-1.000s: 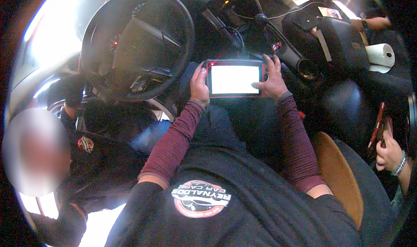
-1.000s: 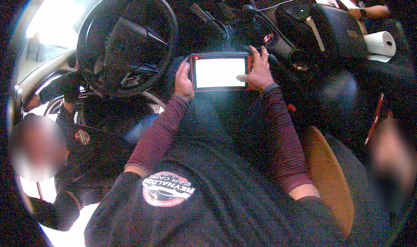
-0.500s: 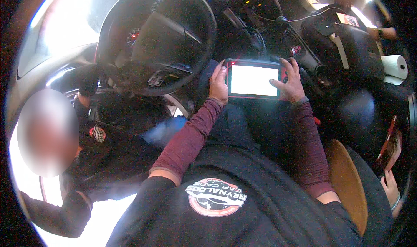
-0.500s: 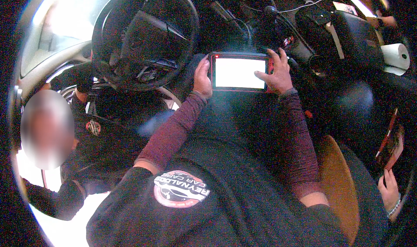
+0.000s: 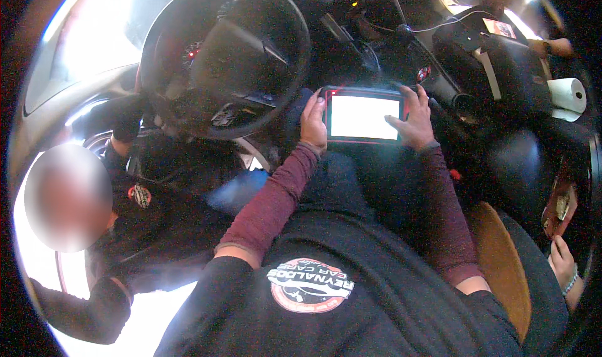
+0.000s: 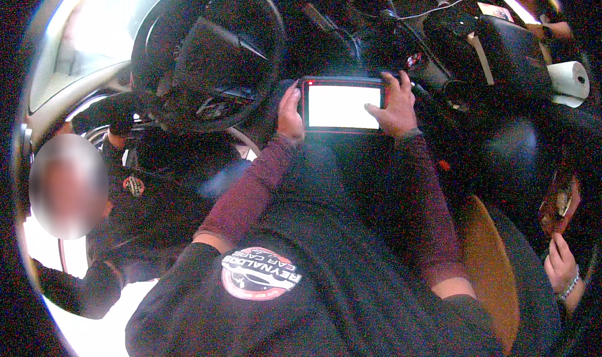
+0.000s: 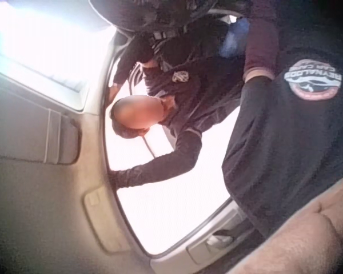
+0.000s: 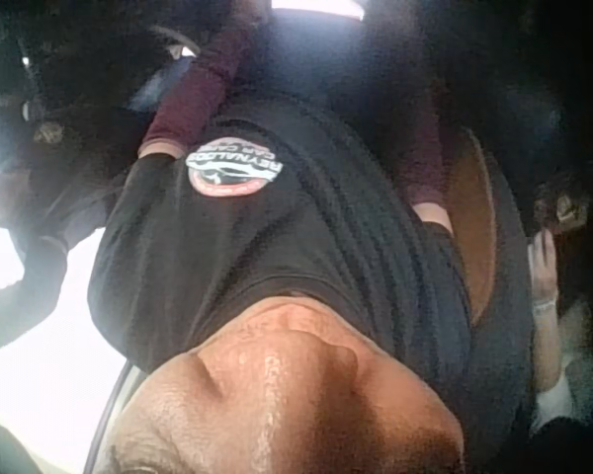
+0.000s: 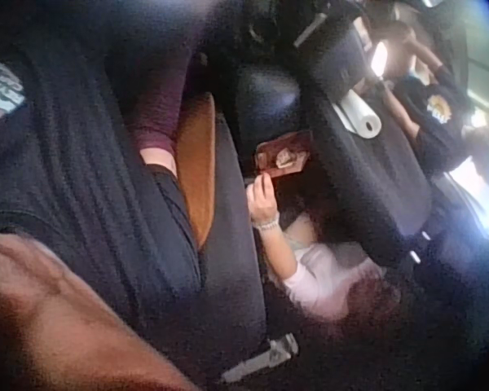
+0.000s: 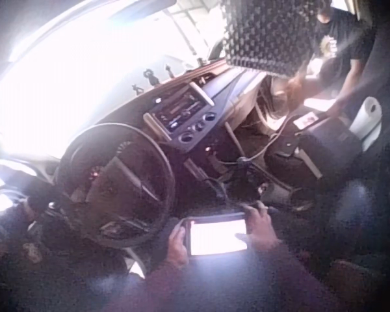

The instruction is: Using a handheld diagnostic scanner inside a vehicle to check for error codes while interacting with another mechanic.

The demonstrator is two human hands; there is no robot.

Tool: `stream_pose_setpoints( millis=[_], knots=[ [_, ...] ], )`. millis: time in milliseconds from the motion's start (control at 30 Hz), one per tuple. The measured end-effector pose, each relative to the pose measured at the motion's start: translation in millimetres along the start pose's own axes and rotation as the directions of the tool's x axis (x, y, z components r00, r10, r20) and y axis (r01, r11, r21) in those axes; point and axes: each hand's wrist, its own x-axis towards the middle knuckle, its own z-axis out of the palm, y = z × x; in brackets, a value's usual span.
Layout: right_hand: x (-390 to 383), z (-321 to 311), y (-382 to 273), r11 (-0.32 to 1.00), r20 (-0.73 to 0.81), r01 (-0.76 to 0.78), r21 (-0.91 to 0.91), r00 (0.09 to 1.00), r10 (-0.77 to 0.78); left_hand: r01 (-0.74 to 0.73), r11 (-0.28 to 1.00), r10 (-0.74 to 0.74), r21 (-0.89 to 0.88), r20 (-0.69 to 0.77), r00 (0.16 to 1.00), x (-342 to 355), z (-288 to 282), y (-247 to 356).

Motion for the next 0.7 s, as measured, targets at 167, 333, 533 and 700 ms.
stream_pose_setpoints(
  millis=[167, 333, 533, 700],
  knots=[
    [5.2, 1.8, -0.8, 1.0, -0.03, 0.016, 0.015, 0.999, -0.015, 0.01, 0.999, -0.009, -0.041, 0.02, 1.0, 6.9, -7.1, -2.4],
    [1.0, 0.5, -0.1, 1.0, -0.042, 0.008, 0.002, 0.999, -0.007, 0.022, 0.997, -0.022, -0.079, 0.001, 1.0, 4.7, -0.9, -6.1],
    [0.6, 0.3, -6.0, 1.0, -0.034, -0.005, 0.029, 0.999, 0.006, -0.033, 0.999, 0.033, 0.005, -0.005, 0.999, 10.2, -12.3, -18.5],
    [0.2, 2.3, 3.5, 1.0, -0.049, 0.018, -0.009, 0.999, -0.019, 0.013, 0.998, -0.013, -0.064, -0.014, 1.0, 4.8, -1.9, -10.3]
  ],
)
